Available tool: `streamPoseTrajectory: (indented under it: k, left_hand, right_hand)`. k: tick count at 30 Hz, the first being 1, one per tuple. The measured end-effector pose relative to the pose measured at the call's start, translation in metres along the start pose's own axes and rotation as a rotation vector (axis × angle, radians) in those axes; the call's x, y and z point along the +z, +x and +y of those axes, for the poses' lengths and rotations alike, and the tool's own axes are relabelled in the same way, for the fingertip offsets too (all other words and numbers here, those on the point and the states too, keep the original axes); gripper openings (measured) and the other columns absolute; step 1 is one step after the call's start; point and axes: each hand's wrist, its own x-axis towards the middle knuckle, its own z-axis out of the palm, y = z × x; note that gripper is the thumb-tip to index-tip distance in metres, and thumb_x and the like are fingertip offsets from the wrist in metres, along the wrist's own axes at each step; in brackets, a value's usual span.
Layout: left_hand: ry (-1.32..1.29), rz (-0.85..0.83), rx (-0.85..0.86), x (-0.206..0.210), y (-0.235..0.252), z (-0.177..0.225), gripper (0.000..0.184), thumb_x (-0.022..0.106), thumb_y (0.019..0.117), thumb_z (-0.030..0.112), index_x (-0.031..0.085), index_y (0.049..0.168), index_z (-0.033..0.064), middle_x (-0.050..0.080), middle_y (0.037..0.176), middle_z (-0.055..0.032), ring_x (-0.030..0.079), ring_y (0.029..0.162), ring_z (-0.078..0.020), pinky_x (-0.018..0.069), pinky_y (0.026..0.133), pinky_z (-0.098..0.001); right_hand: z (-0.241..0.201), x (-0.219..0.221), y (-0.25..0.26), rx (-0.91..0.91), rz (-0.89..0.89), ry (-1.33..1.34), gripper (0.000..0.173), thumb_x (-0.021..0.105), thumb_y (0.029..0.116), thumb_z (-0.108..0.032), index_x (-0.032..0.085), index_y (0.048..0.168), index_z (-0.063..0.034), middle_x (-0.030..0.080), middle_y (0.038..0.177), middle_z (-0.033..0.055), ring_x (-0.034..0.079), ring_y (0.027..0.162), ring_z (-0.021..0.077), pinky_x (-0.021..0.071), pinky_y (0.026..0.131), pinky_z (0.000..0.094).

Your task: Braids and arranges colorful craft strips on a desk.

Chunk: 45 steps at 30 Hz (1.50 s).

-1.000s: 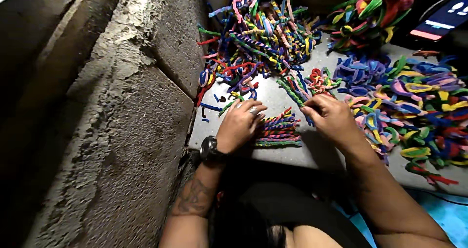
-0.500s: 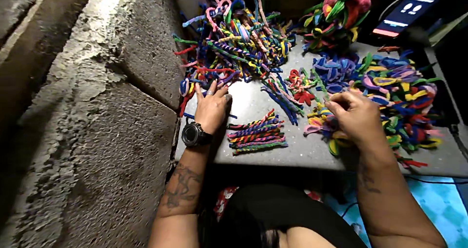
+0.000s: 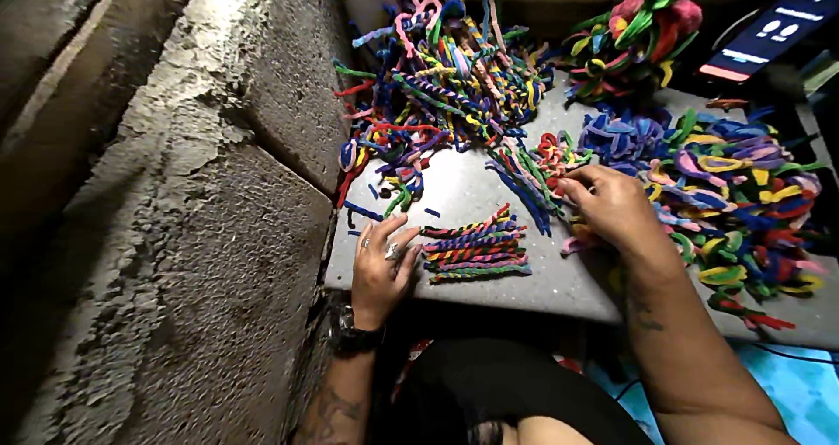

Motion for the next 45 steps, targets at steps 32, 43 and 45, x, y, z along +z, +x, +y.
streamPoseTrajectory:
  k: [32,43,45]
  left_hand:
    - [-0.256,0.258,0.005,0.023,-0.015,0.0,0.03,0.061,0.1009,0.027,0.078,0.091,0.004,0.073,0.085,-0.0064,0.067,0.082,-0.0093,0.0557,0.079,-0.0263]
    - [-0.298,0.284,0.012,0.024,-0.015,0.0,0.028,0.063,0.0998,0.023,0.077,0.089,0.0019,0.071,0.082,-0.006,0.066,0.08,-0.0081,0.0554,0.076,-0.024]
    - [-0.289,0.283,0.02,0.025,-0.015,0.0,0.028,0.063,0.0994,0.023,0.077,0.088,0.0015,0.071,0.081,-0.0062,0.065,0.079,-0.0085,0.0548,0.075,-0.0242]
  right_hand:
    - [-0.177,0.091,0.082,-0.448,-0.5,0.707,0.009,0.063,0.0967,-0.006,0.066,0.105,-0.0022,0.066,0.098,0.0033,0.063,0.085,0.0081,0.0537,0.078,0.0266]
    - [-0.152,0.069,0.077,-0.137,-0.725,0.921,0.007,0.054,0.1017,-0.002,0.054,0.105,-0.0079,0.068,0.087,-0.0001,0.065,0.072,0.0068,0.0556,0.069,0.0229]
    - [-0.154,0.07,0.076,-0.22,-0.626,0.679,0.012,0.061,0.099,-0.004,0.058,0.111,-0.0028,0.065,0.093,0.0045,0.063,0.075,0.0097,0.0554,0.072,0.0275]
